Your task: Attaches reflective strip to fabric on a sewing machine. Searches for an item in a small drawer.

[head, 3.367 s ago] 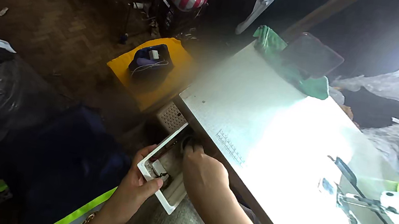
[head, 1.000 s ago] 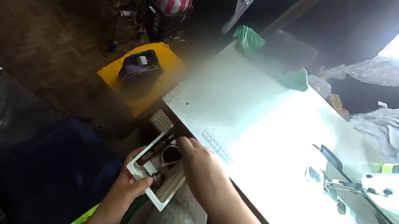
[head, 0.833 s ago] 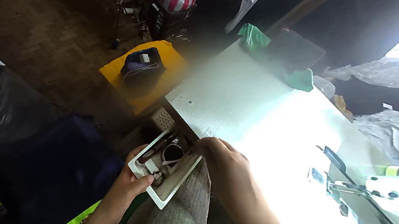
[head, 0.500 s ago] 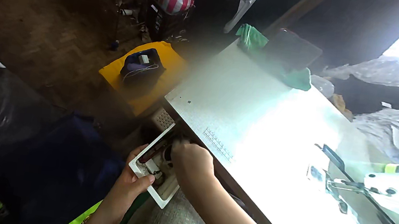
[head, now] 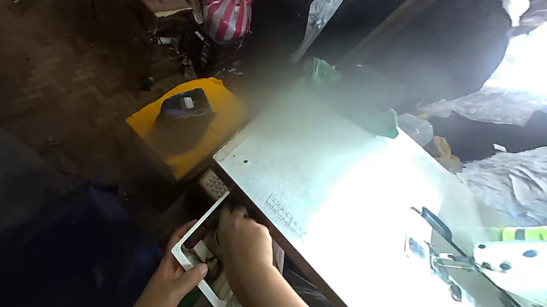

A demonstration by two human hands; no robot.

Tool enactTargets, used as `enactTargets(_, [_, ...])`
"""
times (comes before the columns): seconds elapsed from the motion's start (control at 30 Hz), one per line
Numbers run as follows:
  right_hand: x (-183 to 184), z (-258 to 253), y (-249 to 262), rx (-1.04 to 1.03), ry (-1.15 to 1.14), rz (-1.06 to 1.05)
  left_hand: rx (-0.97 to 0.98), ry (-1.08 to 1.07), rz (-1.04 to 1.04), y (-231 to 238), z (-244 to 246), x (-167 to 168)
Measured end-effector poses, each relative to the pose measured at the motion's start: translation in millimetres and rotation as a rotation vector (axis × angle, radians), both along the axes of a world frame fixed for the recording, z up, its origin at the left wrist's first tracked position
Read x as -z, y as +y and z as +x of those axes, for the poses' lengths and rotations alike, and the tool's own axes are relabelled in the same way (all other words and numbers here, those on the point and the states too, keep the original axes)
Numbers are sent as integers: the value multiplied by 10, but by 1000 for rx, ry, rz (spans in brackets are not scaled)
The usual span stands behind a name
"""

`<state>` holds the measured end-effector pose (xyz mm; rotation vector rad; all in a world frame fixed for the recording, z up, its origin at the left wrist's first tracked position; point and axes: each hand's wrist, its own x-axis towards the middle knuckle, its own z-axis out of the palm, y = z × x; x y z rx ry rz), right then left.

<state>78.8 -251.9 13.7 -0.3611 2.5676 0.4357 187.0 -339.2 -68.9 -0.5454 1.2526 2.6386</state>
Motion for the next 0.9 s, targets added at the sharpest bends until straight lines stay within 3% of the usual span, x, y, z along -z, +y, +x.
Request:
enactTargets(0.23, [-122,205,417,-220,489,-302,39,4,-55,151,-462,-61])
enactTargets(0.37, [-407,288,858,-1,236,-660,85,24,-104,266,-854,27])
enactTargets(0.5, [-533,432,1462,179,158,-1016,55,13,-189,408,-1078,135])
enactTargets(0.6, [-580,520,1884,441,84,-1338,6,21,-194,457,-1092,204])
enactTargets(0.67, [-619,536,2101,634,85,-1571,-92,59,-303,462,-1021,144])
enactTargets(0.8, [-803,558,2433,904,2,-1949,-521,458,-795,429,-677,-162])
enactTargets(0.83, [-839,569,2486,919,-31,-2003,-507,575,-818,487,-618,-318])
enactTargets(0.9, [-869,598,2553,915,-94,-2078,-273,776,-839,688,-553,-683])
